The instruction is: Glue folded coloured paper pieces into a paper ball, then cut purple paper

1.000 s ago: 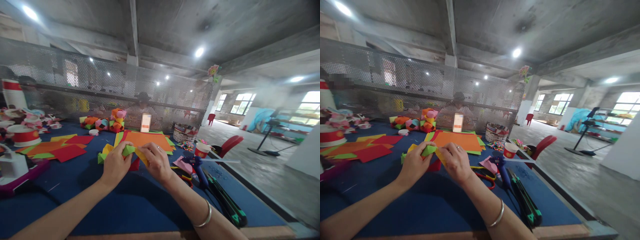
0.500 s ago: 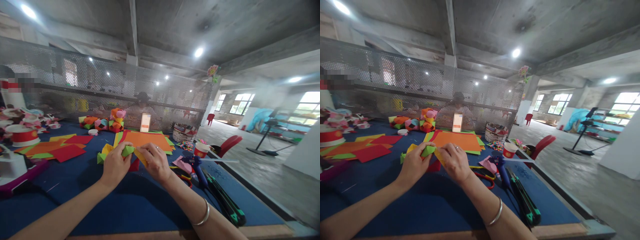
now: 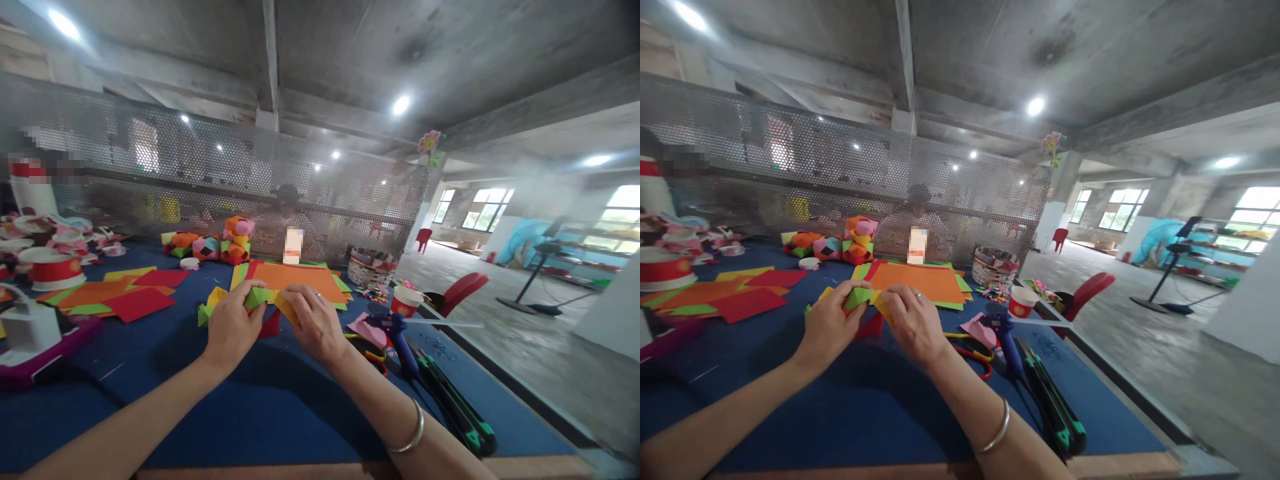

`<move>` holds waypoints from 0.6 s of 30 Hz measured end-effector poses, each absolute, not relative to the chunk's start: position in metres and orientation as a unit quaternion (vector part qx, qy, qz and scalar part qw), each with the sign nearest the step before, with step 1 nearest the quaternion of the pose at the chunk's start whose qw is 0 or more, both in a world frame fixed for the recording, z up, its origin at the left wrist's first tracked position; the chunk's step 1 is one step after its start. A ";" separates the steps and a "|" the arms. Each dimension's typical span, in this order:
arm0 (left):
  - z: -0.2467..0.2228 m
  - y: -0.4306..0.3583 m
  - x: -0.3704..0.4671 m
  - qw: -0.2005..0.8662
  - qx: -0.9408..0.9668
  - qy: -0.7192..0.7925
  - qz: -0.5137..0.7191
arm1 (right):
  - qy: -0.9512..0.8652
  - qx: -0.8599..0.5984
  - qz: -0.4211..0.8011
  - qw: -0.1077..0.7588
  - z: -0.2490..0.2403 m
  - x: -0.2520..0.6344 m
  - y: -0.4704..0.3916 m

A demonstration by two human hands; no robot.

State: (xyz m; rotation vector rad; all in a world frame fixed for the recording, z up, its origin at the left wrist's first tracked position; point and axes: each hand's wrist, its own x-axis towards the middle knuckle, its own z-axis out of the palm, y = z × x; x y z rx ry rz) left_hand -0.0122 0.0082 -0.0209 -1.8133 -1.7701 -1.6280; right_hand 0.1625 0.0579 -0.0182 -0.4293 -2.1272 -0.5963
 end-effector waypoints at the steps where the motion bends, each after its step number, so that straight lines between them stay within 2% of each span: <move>1: -0.022 0.008 -0.012 0.060 -0.600 -0.588 -0.539 | -0.850 -0.167 -0.249 0.432 -0.018 0.163 0.058; 8: -0.022 0.008 -0.009 0.027 -0.588 -0.608 -0.533 | -0.836 -0.175 -0.312 0.417 -0.018 0.155 0.051; 18: -0.019 0.006 -0.008 0.013 -0.580 -0.630 -0.517 | -0.835 -0.220 -0.297 0.408 -0.018 0.146 0.045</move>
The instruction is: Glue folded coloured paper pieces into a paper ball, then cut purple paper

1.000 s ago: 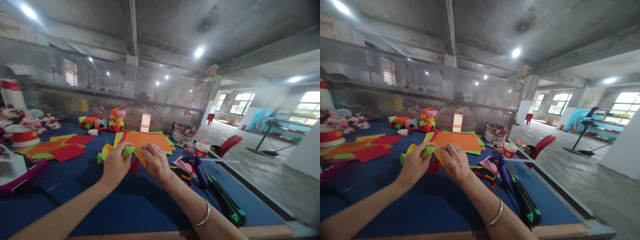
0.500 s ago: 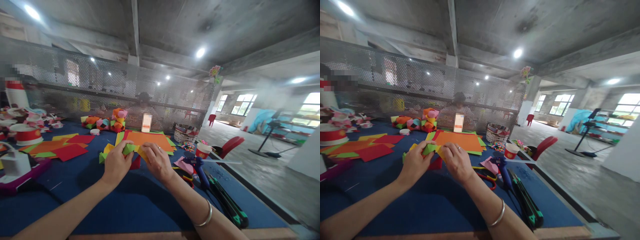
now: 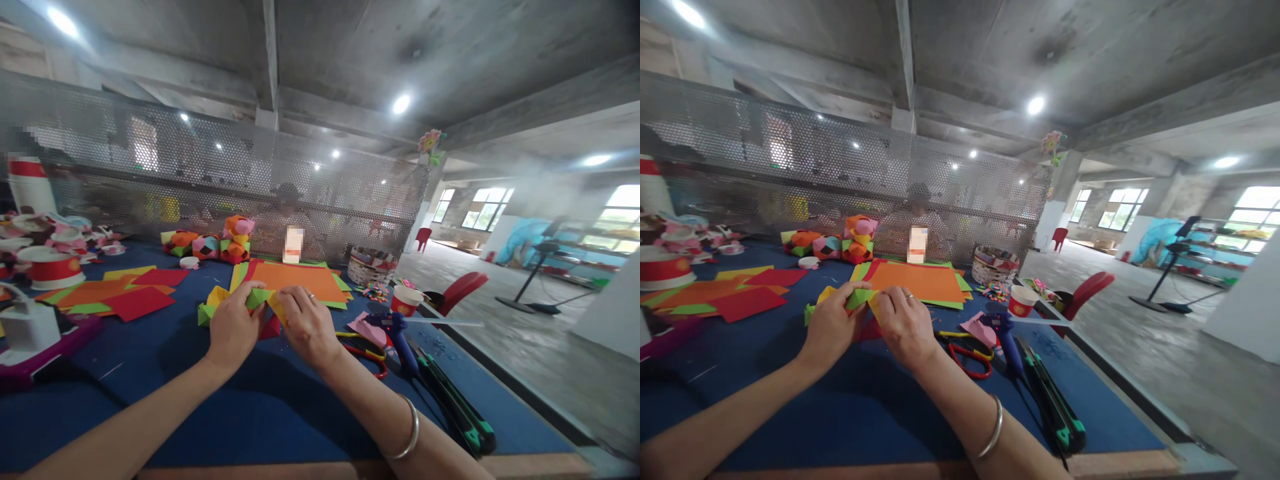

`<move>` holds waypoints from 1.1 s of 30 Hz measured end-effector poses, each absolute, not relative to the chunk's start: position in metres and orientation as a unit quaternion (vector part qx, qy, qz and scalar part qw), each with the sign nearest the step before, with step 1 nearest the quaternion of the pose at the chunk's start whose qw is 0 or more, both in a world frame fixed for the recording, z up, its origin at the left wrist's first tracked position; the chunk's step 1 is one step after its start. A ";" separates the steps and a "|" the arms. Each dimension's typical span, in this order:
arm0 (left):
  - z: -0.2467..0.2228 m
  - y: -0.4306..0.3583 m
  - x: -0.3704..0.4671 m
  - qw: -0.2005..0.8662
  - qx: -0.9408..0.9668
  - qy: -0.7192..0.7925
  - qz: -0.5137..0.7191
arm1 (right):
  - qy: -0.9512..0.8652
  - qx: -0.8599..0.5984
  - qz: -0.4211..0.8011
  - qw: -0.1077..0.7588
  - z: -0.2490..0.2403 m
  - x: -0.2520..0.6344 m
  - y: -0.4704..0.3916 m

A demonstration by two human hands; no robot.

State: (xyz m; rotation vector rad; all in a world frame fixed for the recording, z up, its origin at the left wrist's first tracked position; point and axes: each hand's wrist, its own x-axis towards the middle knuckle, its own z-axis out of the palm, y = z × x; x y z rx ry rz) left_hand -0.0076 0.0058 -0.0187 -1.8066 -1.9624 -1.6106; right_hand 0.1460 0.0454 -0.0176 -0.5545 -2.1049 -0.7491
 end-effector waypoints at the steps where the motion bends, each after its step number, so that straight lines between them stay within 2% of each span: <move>1: -0.019 0.006 -0.008 0.013 -0.581 -0.631 -0.515 | -0.836 -0.221 -0.293 0.407 -0.017 0.146 0.045; 7: -0.020 0.007 -0.008 0.014 -0.585 -0.626 -0.516 | -0.849 -0.237 -0.271 0.387 -0.019 0.146 0.048; 12: -0.021 0.010 -0.009 -0.032 -0.579 -0.621 -0.528 | -0.862 -0.246 -0.235 0.376 -0.018 0.146 0.047; 17: -0.014 0.015 -0.014 -0.089 -0.547 -0.609 -0.567 | -0.834 -0.299 -0.125 0.446 -0.016 0.141 0.035; 20: -0.011 0.019 -0.018 -0.107 -0.507 -0.606 -0.603 | -0.798 -0.339 -0.006 0.498 -0.016 0.138 0.031; 22: -0.009 0.020 -0.019 -0.129 -0.485 -0.591 -0.631 | -0.762 -0.371 0.119 0.517 -0.017 0.135 0.031; 26: -0.009 0.020 -0.017 -0.166 -0.459 -0.560 -0.670 | -0.658 -0.374 0.446 0.477 -0.019 0.128 0.031; 28: -0.011 0.020 -0.015 -0.178 -0.460 -0.547 -0.676 | -0.605 -0.345 0.561 0.447 -0.019 0.123 0.026; 33: -0.017 0.020 -0.010 -0.202 -0.463 -0.525 -0.685 | -0.537 -0.289 0.653 0.449 -0.018 0.114 0.011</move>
